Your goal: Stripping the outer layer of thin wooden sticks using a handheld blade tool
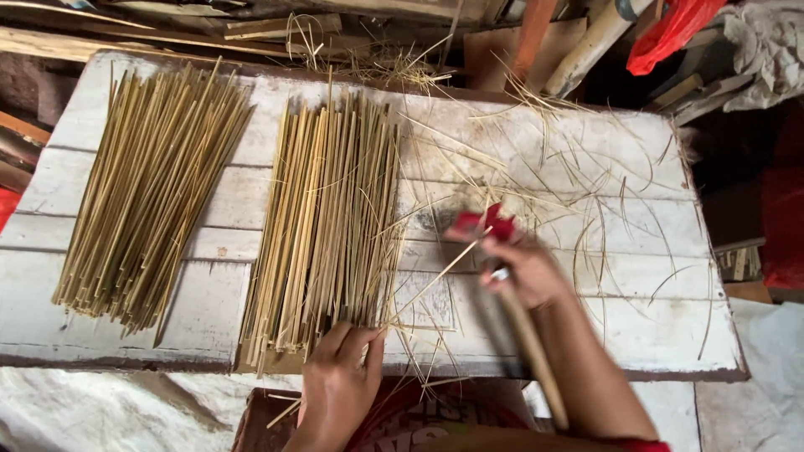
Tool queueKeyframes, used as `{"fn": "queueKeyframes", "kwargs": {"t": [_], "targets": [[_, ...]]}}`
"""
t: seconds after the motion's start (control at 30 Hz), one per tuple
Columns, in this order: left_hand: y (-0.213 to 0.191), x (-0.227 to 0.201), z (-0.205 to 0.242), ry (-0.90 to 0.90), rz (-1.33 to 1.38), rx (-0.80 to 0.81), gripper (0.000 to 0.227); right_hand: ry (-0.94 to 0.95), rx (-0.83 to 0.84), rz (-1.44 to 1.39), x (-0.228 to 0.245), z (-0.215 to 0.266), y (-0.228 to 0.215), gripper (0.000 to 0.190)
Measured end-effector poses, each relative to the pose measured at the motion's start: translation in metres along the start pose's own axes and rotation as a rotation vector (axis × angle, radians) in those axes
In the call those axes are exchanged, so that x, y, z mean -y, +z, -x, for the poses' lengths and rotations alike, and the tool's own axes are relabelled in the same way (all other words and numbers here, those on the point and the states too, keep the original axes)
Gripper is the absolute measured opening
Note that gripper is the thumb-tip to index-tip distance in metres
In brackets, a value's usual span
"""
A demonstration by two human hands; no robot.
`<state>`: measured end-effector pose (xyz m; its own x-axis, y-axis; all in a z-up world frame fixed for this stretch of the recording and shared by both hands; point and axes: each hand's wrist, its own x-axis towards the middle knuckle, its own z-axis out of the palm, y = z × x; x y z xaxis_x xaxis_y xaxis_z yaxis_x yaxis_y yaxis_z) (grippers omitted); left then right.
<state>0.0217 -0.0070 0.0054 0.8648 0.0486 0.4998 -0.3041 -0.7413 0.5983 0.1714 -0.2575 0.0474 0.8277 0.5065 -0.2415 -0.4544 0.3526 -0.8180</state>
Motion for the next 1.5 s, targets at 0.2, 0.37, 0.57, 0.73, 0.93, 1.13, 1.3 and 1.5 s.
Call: {"fn": "queueKeyframes", "kwargs": {"t": [0.2,0.37,0.57,0.73,0.93,1.13,1.3,1.5], "targets": [[0.031,0.015,0.003,0.118,-0.320,-0.112,0.020,0.254,0.367,-0.191,-0.068,0.005,0.029,0.029],[0.029,0.049,0.022,0.251,-0.192,-0.147,0.016,0.116,0.029,0.172,0.006,0.006,0.005,0.062],[0.018,0.000,-0.002,-0.070,0.130,0.240,0.027,-0.072,0.050,0.403,-0.042,0.013,0.008,0.018],[0.011,-0.018,-0.019,-0.096,0.279,0.199,0.014,0.185,0.117,-0.020,-0.044,0.016,0.012,0.035],[-0.002,-0.020,-0.020,-0.121,0.241,0.204,0.011,0.022,0.069,0.013,-0.007,0.011,-0.004,0.057],[0.002,-0.026,-0.023,-0.066,-0.090,0.255,0.015,0.227,0.148,-0.104,-0.050,0.013,0.021,0.053],[-0.007,-0.028,-0.022,-0.016,-0.219,0.300,0.019,0.060,-0.149,-0.123,-0.052,0.009,-0.015,0.006],[0.007,-0.024,-0.021,-0.056,-0.077,0.237,0.015,0.223,0.219,-0.186,-0.067,0.017,0.006,0.041]]}}
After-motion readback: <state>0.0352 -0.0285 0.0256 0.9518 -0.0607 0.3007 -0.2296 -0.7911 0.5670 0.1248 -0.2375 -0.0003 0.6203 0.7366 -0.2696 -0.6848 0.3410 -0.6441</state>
